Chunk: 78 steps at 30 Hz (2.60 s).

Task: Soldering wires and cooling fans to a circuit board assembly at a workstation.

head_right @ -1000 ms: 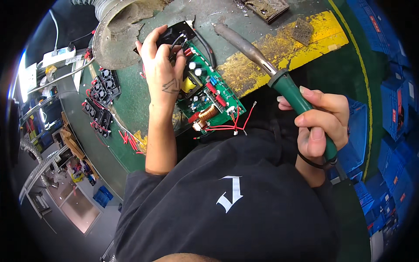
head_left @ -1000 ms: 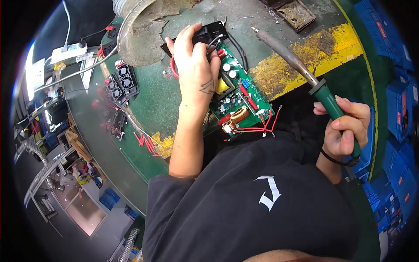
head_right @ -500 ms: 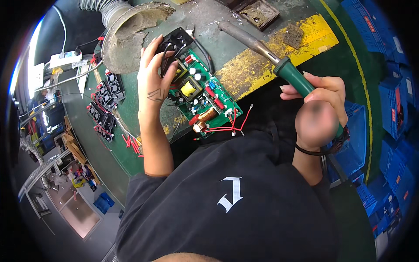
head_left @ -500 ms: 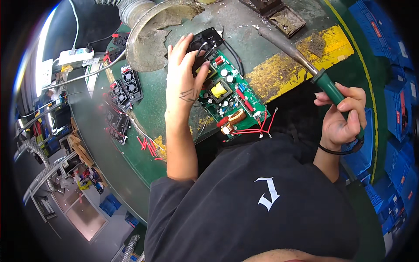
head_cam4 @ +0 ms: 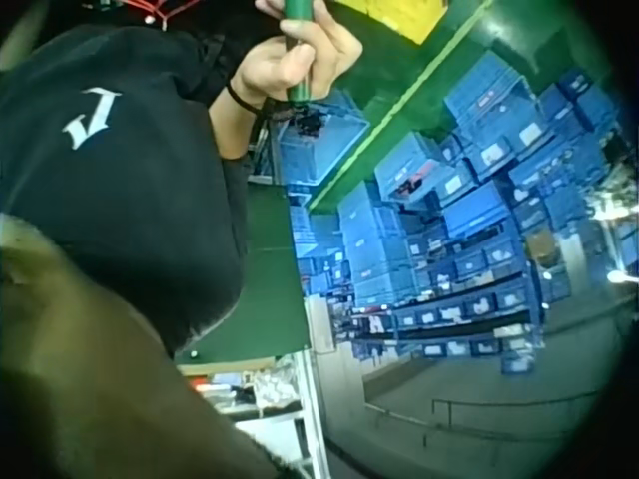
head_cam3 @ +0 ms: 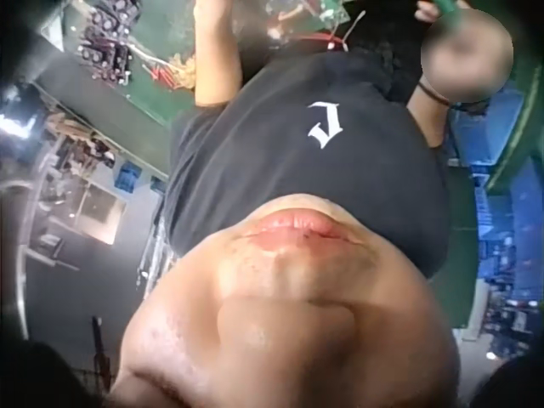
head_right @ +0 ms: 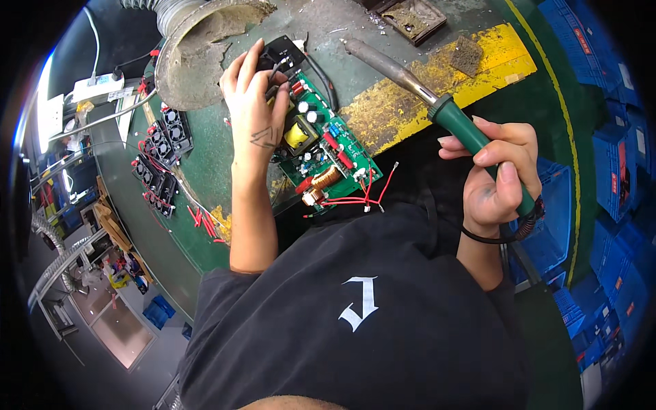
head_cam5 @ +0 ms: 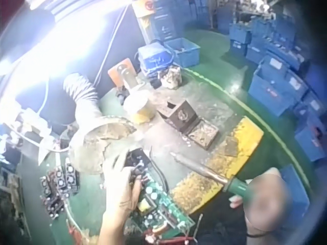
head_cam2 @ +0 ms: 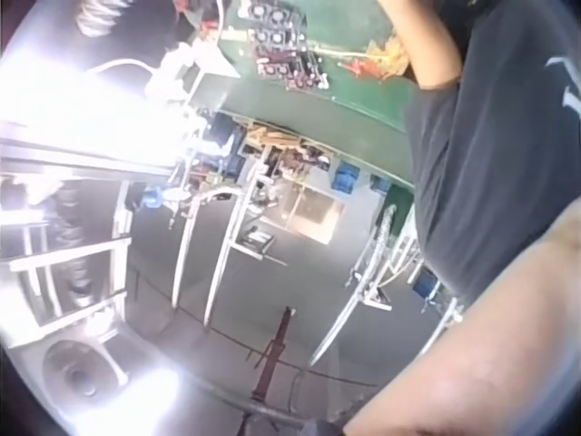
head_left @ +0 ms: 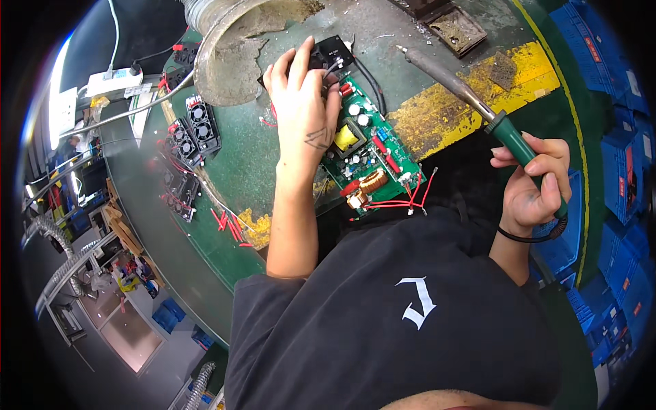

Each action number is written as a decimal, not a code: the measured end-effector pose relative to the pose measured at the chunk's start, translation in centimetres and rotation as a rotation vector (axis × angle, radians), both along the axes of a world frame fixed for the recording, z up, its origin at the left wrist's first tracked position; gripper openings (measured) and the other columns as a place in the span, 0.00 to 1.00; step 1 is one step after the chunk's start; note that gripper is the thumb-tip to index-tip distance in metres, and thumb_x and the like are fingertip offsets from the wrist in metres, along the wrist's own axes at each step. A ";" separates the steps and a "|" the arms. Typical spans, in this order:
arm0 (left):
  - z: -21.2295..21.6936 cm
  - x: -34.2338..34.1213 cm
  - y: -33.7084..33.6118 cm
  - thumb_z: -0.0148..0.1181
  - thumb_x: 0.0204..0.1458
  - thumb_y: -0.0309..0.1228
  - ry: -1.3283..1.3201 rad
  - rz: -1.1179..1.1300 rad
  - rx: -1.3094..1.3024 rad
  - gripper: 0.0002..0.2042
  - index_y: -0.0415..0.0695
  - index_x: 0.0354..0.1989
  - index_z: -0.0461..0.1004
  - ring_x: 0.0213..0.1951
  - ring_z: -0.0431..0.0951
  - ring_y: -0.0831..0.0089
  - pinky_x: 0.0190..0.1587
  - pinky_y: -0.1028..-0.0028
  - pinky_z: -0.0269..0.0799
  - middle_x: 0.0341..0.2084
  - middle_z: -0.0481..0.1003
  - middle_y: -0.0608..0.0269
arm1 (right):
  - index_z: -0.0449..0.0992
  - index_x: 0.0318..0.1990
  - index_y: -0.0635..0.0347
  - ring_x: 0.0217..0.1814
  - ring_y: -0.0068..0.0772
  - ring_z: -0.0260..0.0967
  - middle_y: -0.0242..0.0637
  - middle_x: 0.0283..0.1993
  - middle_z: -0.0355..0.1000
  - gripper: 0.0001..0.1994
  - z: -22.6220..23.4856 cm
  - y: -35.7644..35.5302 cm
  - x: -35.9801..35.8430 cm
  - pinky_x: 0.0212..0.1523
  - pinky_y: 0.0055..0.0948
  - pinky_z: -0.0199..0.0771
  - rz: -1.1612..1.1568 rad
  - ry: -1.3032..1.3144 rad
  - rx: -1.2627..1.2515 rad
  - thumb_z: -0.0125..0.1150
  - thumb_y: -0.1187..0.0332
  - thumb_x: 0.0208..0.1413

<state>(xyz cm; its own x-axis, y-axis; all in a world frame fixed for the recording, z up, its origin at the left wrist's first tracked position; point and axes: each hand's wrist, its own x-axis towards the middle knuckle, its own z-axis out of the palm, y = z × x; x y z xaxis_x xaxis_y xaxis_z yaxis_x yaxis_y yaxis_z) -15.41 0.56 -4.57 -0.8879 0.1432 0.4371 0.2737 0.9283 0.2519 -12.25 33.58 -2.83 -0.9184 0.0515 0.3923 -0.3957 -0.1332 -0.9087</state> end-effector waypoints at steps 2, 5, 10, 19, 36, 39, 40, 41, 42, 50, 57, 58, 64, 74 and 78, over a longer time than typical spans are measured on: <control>-0.1 -0.2 -0.4 0.67 0.46 0.25 -0.030 -0.037 0.071 0.08 0.42 0.36 0.77 0.62 0.65 0.48 0.67 0.50 0.54 0.61 0.70 0.50 | 0.68 0.31 0.66 0.30 0.54 0.79 0.55 0.48 0.69 0.16 0.0 -0.1 0.0 0.28 0.42 0.87 -0.012 -0.005 0.000 0.39 0.63 0.62; -0.2 -0.2 -1.5 0.67 0.49 0.26 -0.074 -0.087 0.161 0.08 0.44 0.37 0.76 0.62 0.67 0.50 0.71 0.41 0.41 0.59 0.69 0.51 | 0.68 0.31 0.65 0.30 0.54 0.79 0.54 0.47 0.69 0.16 -0.2 -0.3 0.1 0.27 0.42 0.87 -0.006 -0.017 -0.003 0.39 0.62 0.63; 0.2 0.0 -3.1 0.63 0.55 0.27 -0.153 -0.171 0.269 0.06 0.45 0.40 0.77 0.63 0.68 0.56 0.73 0.45 0.35 0.61 0.71 0.53 | 0.67 0.31 0.64 0.30 0.55 0.78 0.54 0.47 0.70 0.16 -0.6 -0.4 0.4 0.27 0.42 0.87 0.001 -0.015 0.010 0.39 0.61 0.63; 2.1 0.3 -0.3 0.63 0.49 0.21 -0.179 -0.061 0.094 0.08 0.39 0.36 0.72 0.65 0.64 0.42 0.72 0.39 0.43 0.61 0.69 0.44 | 0.67 0.31 0.62 0.31 0.56 0.79 0.53 0.48 0.70 0.16 -0.9 -0.7 1.0 0.25 0.41 0.87 0.011 -0.042 -0.008 0.41 0.59 0.63; 1.8 -0.3 0.6 0.62 0.42 0.16 -0.288 0.064 0.240 0.13 0.40 0.37 0.69 0.64 0.66 0.36 0.71 0.38 0.45 0.58 0.70 0.37 | 0.67 0.29 0.60 0.31 0.55 0.77 0.50 0.51 0.64 0.17 -0.1 -2.0 -1.8 0.27 0.43 0.86 0.250 -0.135 -0.110 0.44 0.58 0.67; 1.3 -0.5 0.5 0.62 0.41 0.17 -0.261 0.066 0.263 0.13 0.40 0.36 0.69 0.64 0.66 0.36 0.71 0.37 0.45 0.58 0.70 0.37 | 0.68 0.28 0.60 0.31 0.56 0.77 0.51 0.52 0.64 0.18 -0.2 -2.2 -2.3 0.28 0.43 0.87 0.300 -0.114 -0.108 0.45 0.58 0.67; 1.1 -0.5 0.4 0.63 0.41 0.17 -0.249 0.068 0.269 0.13 0.39 0.36 0.69 0.64 0.66 0.36 0.71 0.37 0.45 0.58 0.70 0.37 | 0.69 0.28 0.60 0.32 0.56 0.77 0.51 0.53 0.64 0.18 -0.2 -2.4 -2.4 0.30 0.42 0.87 0.298 -0.124 -0.124 0.46 0.58 0.68; 0.9 -0.4 0.3 0.63 0.41 0.17 -0.234 0.065 0.276 0.13 0.39 0.36 0.69 0.64 0.65 0.36 0.70 0.37 0.45 0.58 0.70 0.37 | 0.69 0.28 0.60 0.32 0.56 0.77 0.51 0.53 0.64 0.18 -0.3 -2.5 -2.5 0.30 0.42 0.87 0.311 -0.125 -0.099 0.46 0.58 0.68; 0.7 -0.1 0.3 0.63 0.41 0.17 -0.222 0.062 0.281 0.13 0.39 0.36 0.69 0.64 0.65 0.35 0.70 0.36 0.46 0.58 0.70 0.37 | 0.69 0.28 0.60 0.33 0.56 0.77 0.51 0.53 0.64 0.18 -0.4 -2.7 -2.5 0.30 0.42 0.87 0.316 -0.125 -0.084 0.46 0.58 0.68; -3.8 -1.2 -0.6 0.65 0.39 0.18 0.161 -0.090 0.415 0.14 0.38 0.34 0.69 0.64 0.65 0.34 0.69 0.34 0.46 0.59 0.69 0.37 | 0.69 0.29 0.61 0.33 0.57 0.77 0.51 0.54 0.64 0.17 0.1 -2.7 -2.3 0.31 0.43 0.87 0.355 -0.081 -0.092 0.47 0.59 0.67; -8.5 -5.3 -0.1 0.66 0.38 0.19 0.841 -0.422 0.734 0.14 0.36 0.33 0.69 0.64 0.65 0.34 0.69 0.33 0.47 0.59 0.69 0.37 | 0.67 0.29 0.62 0.33 0.58 0.78 0.53 0.51 0.64 0.18 -0.2 -3.4 -2.3 0.30 0.44 0.87 0.357 -0.081 -0.100 0.46 0.59 0.67; -7.5 -4.9 -0.1 0.66 0.38 0.19 0.866 -0.415 0.707 0.14 0.36 0.33 0.69 0.64 0.64 0.34 0.69 0.33 0.48 0.59 0.69 0.37 | 0.67 0.29 0.62 0.33 0.58 0.78 0.53 0.50 0.64 0.18 -0.3 -3.6 -2.4 0.29 0.44 0.86 0.345 -0.079 -0.074 0.46 0.58 0.67; -3.7 -4.0 0.2 0.68 0.39 0.21 0.633 -0.199 0.398 0.14 0.35 0.34 0.70 0.65 0.65 0.36 0.69 0.36 0.50 0.60 0.69 0.38 | 0.66 0.26 0.62 0.29 0.58 0.78 0.52 0.48 0.65 0.19 -0.4 -3.8 -2.7 0.26 0.43 0.86 0.302 -0.083 -0.036 0.47 0.59 0.67; -4.2 -5.0 0.6 0.69 0.41 0.23 1.011 -0.248 0.388 0.12 0.35 0.33 0.73 0.63 0.69 0.40 0.67 0.41 0.58 0.58 0.72 0.42 | 0.64 0.25 0.58 0.32 0.56 0.78 0.45 0.47 0.66 0.17 -1.1 -4.0 -2.2 0.22 0.41 0.85 0.268 -0.068 0.022 0.48 0.58 0.63; -4.6 -4.8 0.3 0.69 0.40 0.23 0.435 -0.053 0.174 0.13 0.34 0.33 0.74 0.63 0.69 0.40 0.67 0.42 0.59 0.58 0.72 0.43 | 0.63 0.24 0.59 0.32 0.56 0.78 0.45 0.46 0.66 0.17 -1.0 -4.2 -1.9 0.22 0.41 0.85 0.255 -0.057 0.036 0.48 0.58 0.63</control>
